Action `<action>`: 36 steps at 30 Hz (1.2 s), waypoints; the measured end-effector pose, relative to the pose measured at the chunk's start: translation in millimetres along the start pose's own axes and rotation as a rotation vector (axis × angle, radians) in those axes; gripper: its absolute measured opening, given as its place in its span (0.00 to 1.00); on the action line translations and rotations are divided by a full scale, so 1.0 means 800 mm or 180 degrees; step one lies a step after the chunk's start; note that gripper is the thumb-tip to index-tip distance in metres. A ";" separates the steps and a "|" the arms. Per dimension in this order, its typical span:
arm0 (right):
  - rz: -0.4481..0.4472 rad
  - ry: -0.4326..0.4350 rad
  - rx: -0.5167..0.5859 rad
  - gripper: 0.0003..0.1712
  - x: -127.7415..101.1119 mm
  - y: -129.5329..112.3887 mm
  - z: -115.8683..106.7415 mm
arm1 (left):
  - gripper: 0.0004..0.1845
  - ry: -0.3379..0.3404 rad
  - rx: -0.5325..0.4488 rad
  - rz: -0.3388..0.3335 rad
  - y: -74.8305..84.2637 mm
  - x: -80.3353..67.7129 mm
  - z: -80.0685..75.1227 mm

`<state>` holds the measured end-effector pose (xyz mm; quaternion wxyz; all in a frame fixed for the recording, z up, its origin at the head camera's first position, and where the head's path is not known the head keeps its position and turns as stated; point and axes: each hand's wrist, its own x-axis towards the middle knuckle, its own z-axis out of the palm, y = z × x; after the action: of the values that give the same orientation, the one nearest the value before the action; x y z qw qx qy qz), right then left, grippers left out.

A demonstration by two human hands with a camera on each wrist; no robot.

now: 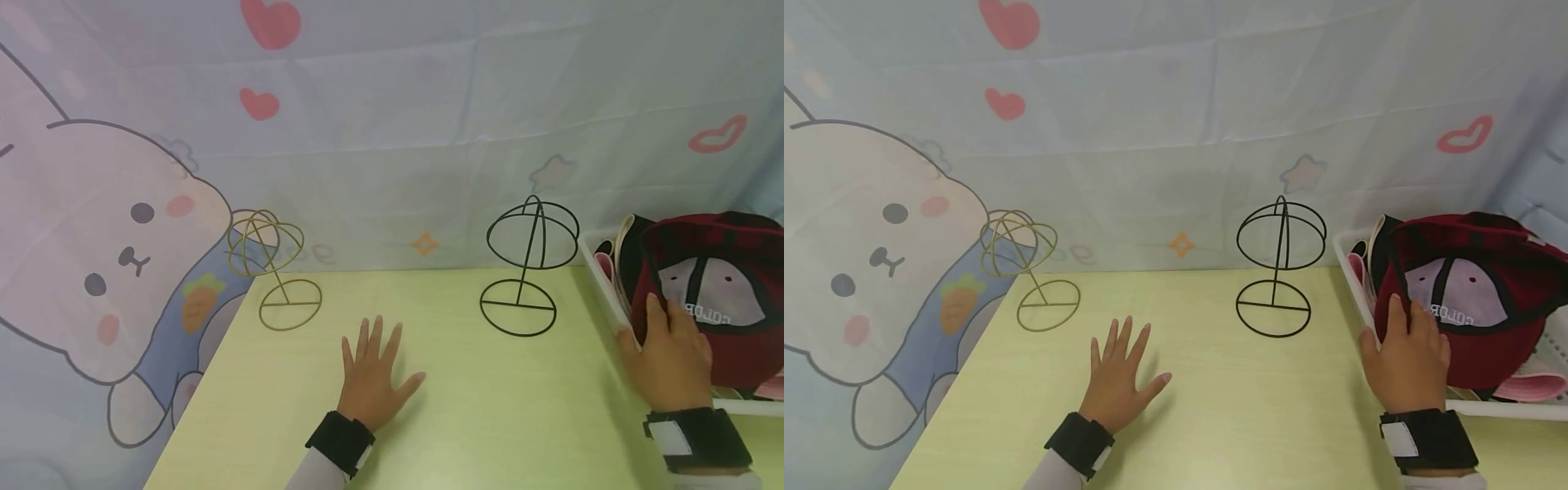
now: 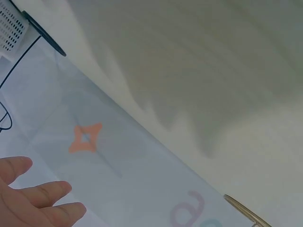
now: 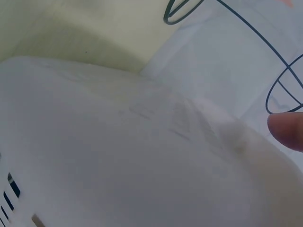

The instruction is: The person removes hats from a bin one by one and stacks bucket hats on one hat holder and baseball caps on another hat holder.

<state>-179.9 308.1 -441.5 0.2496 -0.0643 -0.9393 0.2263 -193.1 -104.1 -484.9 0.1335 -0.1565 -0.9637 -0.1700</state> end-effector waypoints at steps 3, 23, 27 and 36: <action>0.0031 -0.0056 -0.0029 0.38 0.004 0.004 -0.001 | 0.46 0.0001 -0.0030 -0.0009 0.001 0.002 0.000; 0.0003 -0.0051 -0.0117 0.38 0.011 0.008 -0.002 | 0.45 0.0025 -0.0043 0.0082 0.011 0.014 0.006; 0.0018 0.0057 -0.0055 0.36 0.011 0.007 -0.002 | 0.45 0.0019 -0.0063 0.0082 0.014 0.015 0.006; 0.0000 0.0356 -0.0042 0.33 0.013 0.009 -0.011 | 0.44 0.0034 -0.0048 0.0132 0.019 0.015 0.005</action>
<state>-184.1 320.7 -433.5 0.3013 -0.0785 -0.9254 0.2162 -199.5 -86.2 -480.3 0.1410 -0.1766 -0.9582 -0.1753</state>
